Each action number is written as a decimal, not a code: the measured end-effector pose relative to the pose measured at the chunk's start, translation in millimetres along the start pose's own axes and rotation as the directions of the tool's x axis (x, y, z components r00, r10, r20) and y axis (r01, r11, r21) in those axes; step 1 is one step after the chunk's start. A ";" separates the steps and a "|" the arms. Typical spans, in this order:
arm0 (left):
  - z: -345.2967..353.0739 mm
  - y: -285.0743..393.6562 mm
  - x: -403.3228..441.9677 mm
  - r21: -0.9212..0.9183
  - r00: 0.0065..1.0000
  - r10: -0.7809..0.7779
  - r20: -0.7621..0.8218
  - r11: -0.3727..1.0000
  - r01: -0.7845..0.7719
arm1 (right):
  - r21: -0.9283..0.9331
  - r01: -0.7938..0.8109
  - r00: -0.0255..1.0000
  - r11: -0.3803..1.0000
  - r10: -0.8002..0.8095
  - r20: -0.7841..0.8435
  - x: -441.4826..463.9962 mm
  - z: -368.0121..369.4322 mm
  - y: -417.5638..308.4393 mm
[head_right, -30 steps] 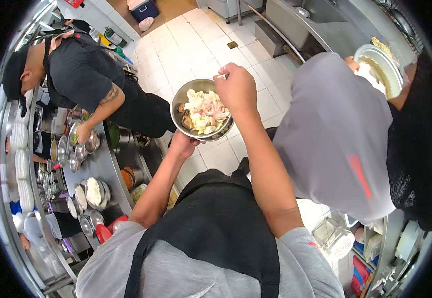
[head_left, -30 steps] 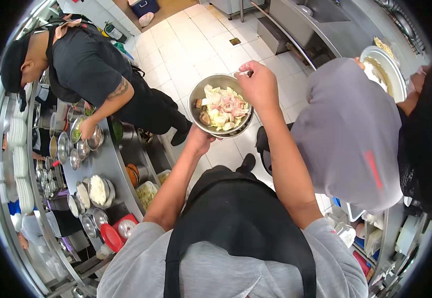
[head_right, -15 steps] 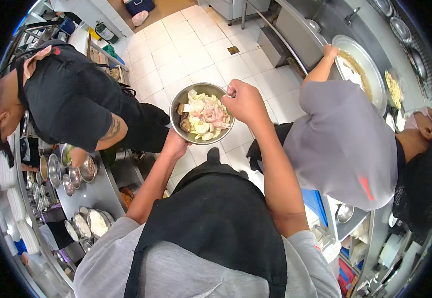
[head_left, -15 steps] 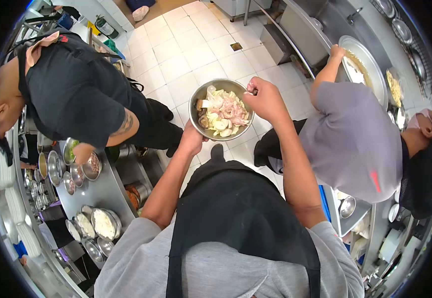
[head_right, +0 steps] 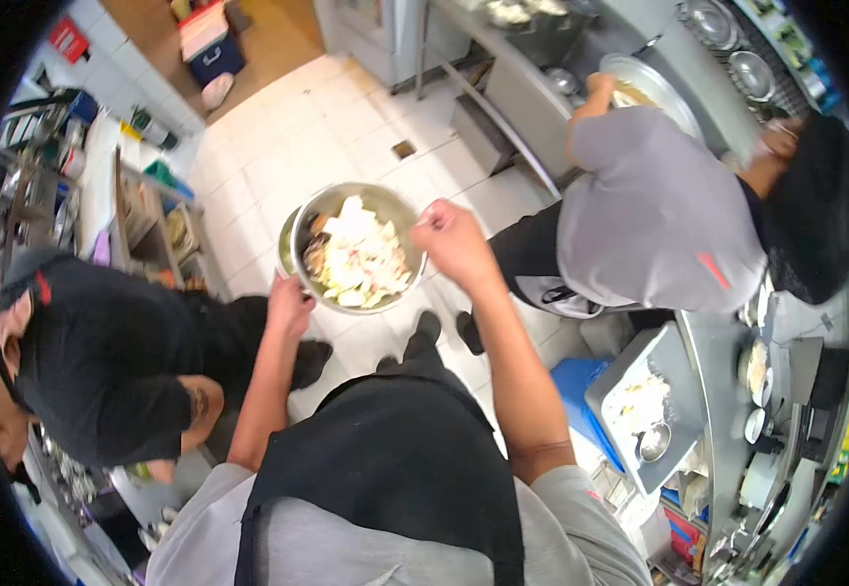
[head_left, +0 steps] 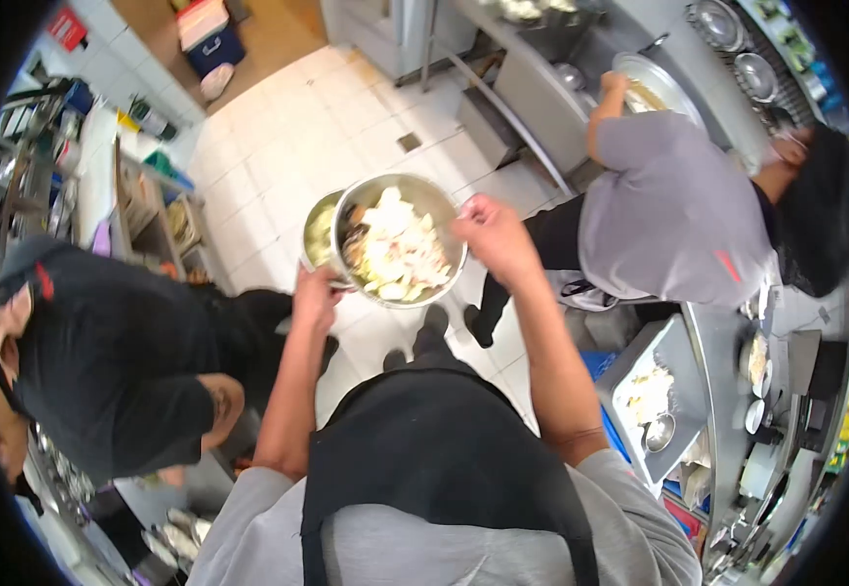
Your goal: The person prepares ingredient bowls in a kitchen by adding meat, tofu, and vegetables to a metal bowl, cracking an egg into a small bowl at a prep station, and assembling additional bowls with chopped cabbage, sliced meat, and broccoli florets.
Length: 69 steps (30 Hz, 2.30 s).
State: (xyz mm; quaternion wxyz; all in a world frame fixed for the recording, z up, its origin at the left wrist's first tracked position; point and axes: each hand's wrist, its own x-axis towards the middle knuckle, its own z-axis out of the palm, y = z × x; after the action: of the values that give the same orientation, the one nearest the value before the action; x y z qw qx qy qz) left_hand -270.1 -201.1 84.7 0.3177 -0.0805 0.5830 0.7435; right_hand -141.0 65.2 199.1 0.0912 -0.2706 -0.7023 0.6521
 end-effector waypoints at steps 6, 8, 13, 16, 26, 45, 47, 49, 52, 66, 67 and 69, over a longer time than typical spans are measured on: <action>10.7 46.2 70.7 -0.233 0.994 0.062 -0.095 0.969 -0.083 | -0.143 0.027 0.995 0.989 -0.040 -0.092 54.8 -32.3 17.6; 12.1 62.4 87.6 -0.165 0.991 0.115 -0.072 0.978 -0.126 | -0.212 0.070 0.994 0.975 -0.086 -0.066 84.1 -45.7 31.3; 38.2 106.7 136.0 -0.046 0.981 0.161 -0.109 0.985 -0.167 | -0.059 -0.056 0.993 0.997 0.050 -0.107 147.8 -57.3 18.2; 49.5 119.2 169.9 -0.024 0.977 0.185 -0.108 0.982 -0.188 | -0.013 -0.098 0.989 0.995 0.095 -0.115 183.8 -62.2 14.2; 72.6 189.3 350.8 0.038 0.992 0.099 0.077 0.994 -0.102 | -0.016 -0.109 0.951 0.994 0.099 -0.294 348.4 -61.4 35.0; 222.4 292.5 617.5 0.150 0.986 -0.125 0.113 0.983 0.107 | -0.018 -0.126 0.804 0.992 0.092 -0.588 584.6 -116.9 65.3; 230.7 297.1 643.8 0.180 0.983 -0.140 0.115 0.977 0.118 | -0.042 -0.138 0.766 0.990 0.080 -0.638 614.2 -129.2 69.9; 239.8 309.2 669.7 0.216 0.967 -0.194 0.163 0.964 0.157 | -0.002 -0.150 0.729 0.989 0.109 -0.676 640.2 -143.2 78.2; 272.9 320.1 698.3 0.305 0.953 -0.232 0.196 0.938 0.166 | -0.013 -0.182 0.655 0.983 0.111 -0.748 656.2 -160.7 71.2; 441.9 379.6 877.7 0.599 0.650 -0.573 0.499 0.770 0.220 | 0.504 -0.156 0.231 0.849 0.528 -0.817 655.9 -171.3 -3.6; 450.4 381.9 885.5 0.610 0.631 -0.586 0.508 0.762 0.217 | 0.534 -0.117 0.206 0.838 0.546 -0.812 655.6 -168.7 -1.9; 462.0 386.8 898.2 0.623 0.589 -0.612 0.528 0.750 0.221 | 0.589 -0.084 0.110 0.804 0.595 -0.796 652.4 -160.4 5.6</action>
State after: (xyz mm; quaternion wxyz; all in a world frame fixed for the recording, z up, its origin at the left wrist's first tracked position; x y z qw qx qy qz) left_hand -1078.5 517.2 102.0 0.6958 0.1546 0.5470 0.4391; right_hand -608.4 529.7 68.3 0.4039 -0.7483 -0.2484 0.4638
